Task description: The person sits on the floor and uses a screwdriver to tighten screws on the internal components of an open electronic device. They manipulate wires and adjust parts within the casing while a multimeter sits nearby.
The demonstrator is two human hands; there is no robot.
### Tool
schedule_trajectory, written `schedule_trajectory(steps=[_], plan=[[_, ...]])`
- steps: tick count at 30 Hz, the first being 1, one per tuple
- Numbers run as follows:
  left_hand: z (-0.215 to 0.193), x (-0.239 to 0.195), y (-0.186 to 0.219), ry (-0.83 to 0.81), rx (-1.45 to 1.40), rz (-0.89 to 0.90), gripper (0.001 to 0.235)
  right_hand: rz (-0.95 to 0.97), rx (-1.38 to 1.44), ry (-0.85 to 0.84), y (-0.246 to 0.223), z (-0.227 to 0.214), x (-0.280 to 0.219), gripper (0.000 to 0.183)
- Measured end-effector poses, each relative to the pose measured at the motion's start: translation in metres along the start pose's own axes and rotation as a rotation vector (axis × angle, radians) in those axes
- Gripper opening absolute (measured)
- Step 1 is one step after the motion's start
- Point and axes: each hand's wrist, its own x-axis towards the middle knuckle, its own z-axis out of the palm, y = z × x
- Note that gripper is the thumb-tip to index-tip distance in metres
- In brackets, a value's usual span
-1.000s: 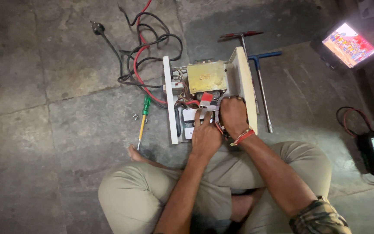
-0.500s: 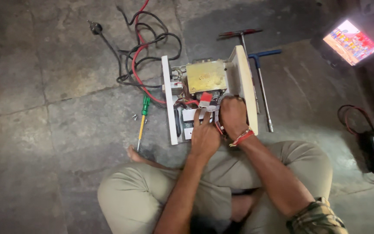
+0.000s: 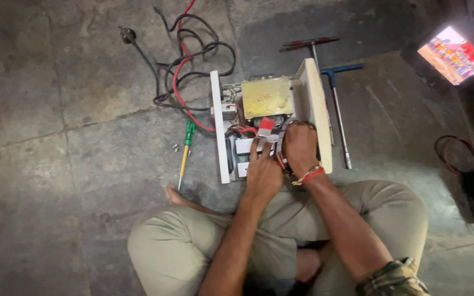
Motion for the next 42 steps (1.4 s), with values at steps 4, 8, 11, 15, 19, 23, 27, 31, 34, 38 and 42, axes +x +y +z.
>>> schedule_trajectory(steps=[4, 8, 11, 15, 19, 23, 27, 31, 34, 38, 42], plan=[[0.004, -0.001, 0.000, -0.112, 0.001, -0.067, 0.028, -0.009, -0.013, -0.001, 0.003, 0.004, -0.004, 0.008], [0.001, 0.000, 0.000, -0.026, 0.033, -0.058, 0.023, 0.045, -0.041, -0.044, 0.003, 0.008, -0.001, 0.009], [0.002, -0.002, 0.000, -0.129, -0.022, -0.086, 0.025, 0.029, -0.029, -0.032, 0.002, 0.005, -0.002, 0.009], [0.004, -0.001, 0.000, -0.128, 0.058, -0.070, 0.024, 0.005, 0.128, 0.031, -0.001, -0.011, -0.002, 0.009], [0.003, -0.002, -0.002, -0.069, -0.046, -0.075, 0.030, 0.006, 0.118, -0.007, -0.008, -0.020, -0.002, 0.010], [0.004, -0.003, -0.003, -0.044, -0.057, -0.059, 0.027, 0.018, 0.071, -0.033, -0.002, -0.012, -0.003, 0.010], [0.004, -0.007, -0.003, -0.053, -0.043, -0.082, 0.023, 0.041, -0.067, -0.106, 0.003, 0.003, -0.002, 0.010], [0.007, -0.007, -0.006, -0.014, -0.064, -0.070, 0.031, 0.070, -0.140, -0.154, 0.002, 0.014, 0.001, 0.013], [0.007, -0.006, -0.004, 0.123, -0.164, -0.084, 0.040, 0.096, -0.226, -0.216, 0.005, 0.012, 0.005, 0.014], [0.004, -0.009, -0.008, -0.035, -0.141, -0.110, 0.042, 0.139, -0.213, -0.244, 0.002, 0.018, 0.012, 0.020], [0.005, -0.008, -0.008, 0.091, -0.106, -0.075, 0.043, 0.226, -0.242, -0.226, 0.006, 0.024, 0.012, 0.021]])
